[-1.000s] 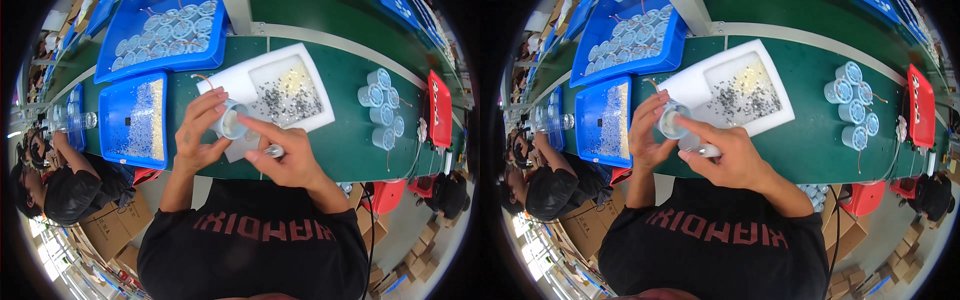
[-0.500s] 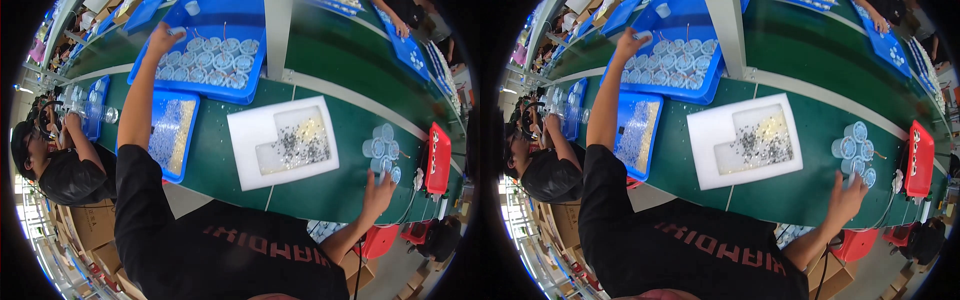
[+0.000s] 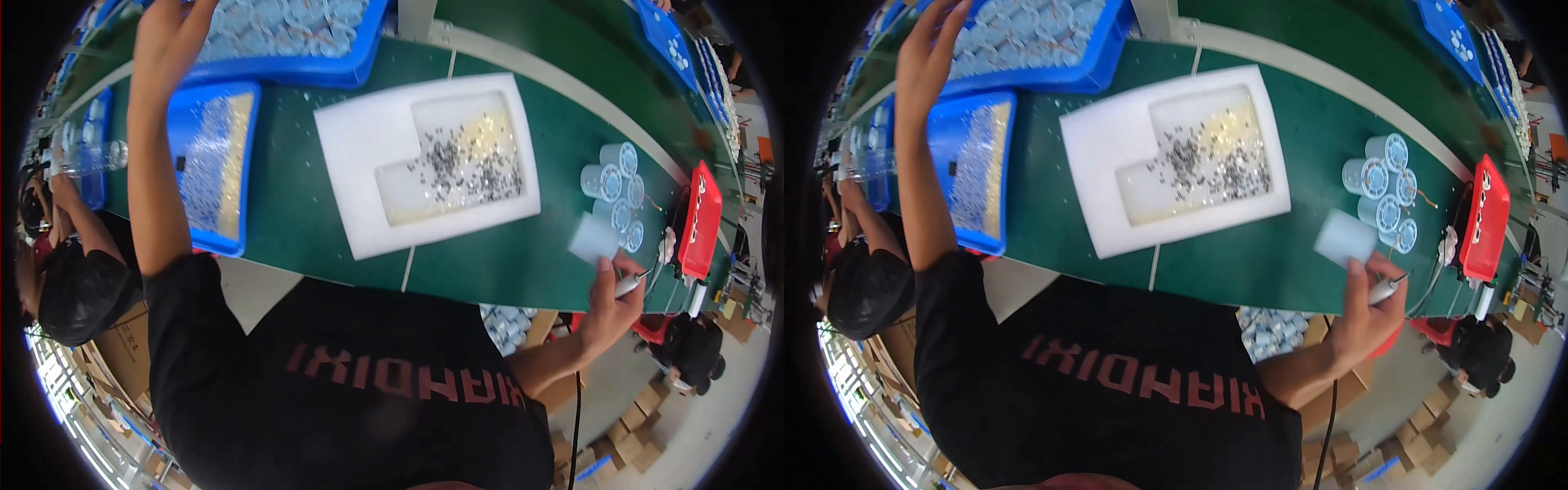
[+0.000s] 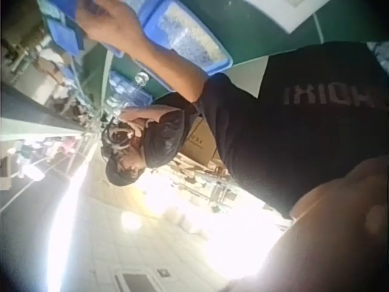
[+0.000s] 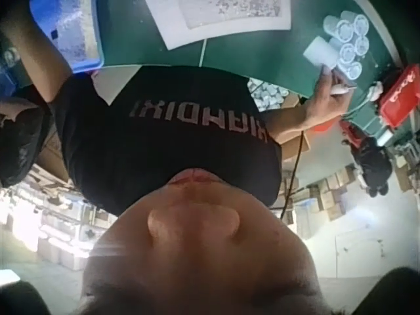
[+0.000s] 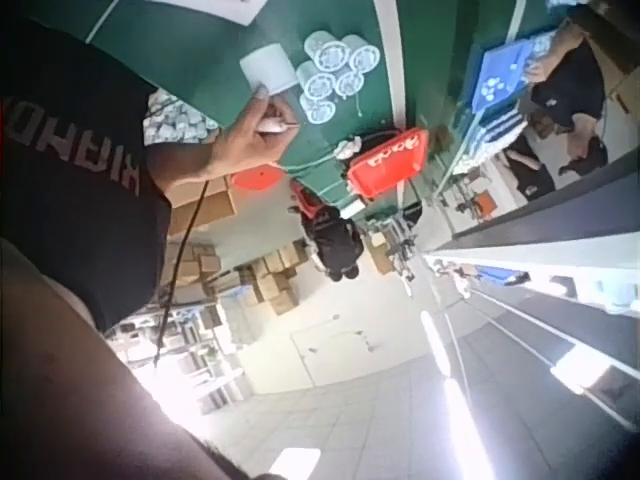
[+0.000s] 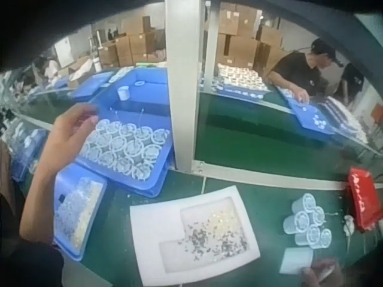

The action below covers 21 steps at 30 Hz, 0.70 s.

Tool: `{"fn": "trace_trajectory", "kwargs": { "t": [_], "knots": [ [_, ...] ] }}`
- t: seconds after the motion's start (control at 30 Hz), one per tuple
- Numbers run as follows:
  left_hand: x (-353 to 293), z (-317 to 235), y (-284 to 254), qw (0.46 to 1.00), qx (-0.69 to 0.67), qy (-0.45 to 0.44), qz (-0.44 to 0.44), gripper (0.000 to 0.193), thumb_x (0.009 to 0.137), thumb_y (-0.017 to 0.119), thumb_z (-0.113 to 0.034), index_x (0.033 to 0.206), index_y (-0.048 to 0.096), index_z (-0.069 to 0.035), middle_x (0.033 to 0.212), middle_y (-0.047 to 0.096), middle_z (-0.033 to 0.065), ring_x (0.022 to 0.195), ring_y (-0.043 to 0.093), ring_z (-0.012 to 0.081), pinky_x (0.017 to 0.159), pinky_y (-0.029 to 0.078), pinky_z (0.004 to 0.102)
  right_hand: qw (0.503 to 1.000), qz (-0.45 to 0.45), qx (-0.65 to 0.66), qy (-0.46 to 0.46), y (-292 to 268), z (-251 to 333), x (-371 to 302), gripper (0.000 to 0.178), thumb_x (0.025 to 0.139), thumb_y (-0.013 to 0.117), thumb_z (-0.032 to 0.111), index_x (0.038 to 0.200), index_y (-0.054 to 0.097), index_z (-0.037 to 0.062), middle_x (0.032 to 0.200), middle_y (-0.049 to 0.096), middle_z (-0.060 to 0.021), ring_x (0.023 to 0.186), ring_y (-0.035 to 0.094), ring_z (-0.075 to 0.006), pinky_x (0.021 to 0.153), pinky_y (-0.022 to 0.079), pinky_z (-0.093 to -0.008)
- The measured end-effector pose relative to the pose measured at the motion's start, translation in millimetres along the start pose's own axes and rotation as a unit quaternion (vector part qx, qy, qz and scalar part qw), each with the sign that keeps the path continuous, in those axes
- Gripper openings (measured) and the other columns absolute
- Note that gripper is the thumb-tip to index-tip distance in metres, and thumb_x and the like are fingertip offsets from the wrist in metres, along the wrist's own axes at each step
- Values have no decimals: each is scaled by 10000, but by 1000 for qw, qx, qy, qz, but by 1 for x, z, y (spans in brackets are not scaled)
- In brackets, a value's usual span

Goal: Assembling electronic components by inserting small pins into a plastic housing.

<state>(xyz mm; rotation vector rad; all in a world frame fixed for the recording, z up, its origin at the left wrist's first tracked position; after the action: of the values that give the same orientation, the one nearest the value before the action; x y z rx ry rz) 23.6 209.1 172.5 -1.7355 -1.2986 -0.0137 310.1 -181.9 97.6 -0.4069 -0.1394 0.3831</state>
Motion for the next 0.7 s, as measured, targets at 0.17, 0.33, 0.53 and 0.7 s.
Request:
{"fn": "trace_trajectory", "kwargs": {
  "t": [0.17,0.33,0.53,0.7],
  "knots": [
    [-141,-86,65,905,-305,21,297,808,604,842,-187,1293,449,-34,1290,504,116,1106,524,294,944,430,363,908,285,307,-21,101,31,-32,192,765,688,-14,866,530,26,872,597,-93,691,513,-99,658,422,-230],
    [-202,-63,82,827,-501,-239,89,780,701,782,-124,1336,362,46,1287,472,173,1150,520,256,926,463,388,840,415,347,36,151,56,-55,465,836,578,-34,1279,436,-33,1003,617,-156,727,548,-131,662,454,-259],
    [-210,-3,70,673,-692,-246,84,856,740,631,-452,1333,345,95,1193,506,213,1008,554,318,776,491,419,847,395,352,52,150,29,-39,544,895,526,7,1382,289,-48,1127,587,-250,808,606,-174,661,478,-253],
    [-206,-4,81,542,-806,-216,97,963,724,524,-560,1350,291,134,1166,509,214,952,558,278,698,490,381,868,393,303,8,155,5,-53,402,775,710,48,1136,582,-73,968,646,-167,804,635,-212,641,498,-285]
  ]
}}
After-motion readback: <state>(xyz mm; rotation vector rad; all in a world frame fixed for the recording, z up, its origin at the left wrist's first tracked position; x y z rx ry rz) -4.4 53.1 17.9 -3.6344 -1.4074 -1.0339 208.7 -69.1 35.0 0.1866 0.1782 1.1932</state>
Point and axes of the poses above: each hand's wrist, its own x-axis towards the middle knuckle, its own y-axis out of the palm, z = x × y, the point moved 4 cm from there along x, towards the middle knuckle
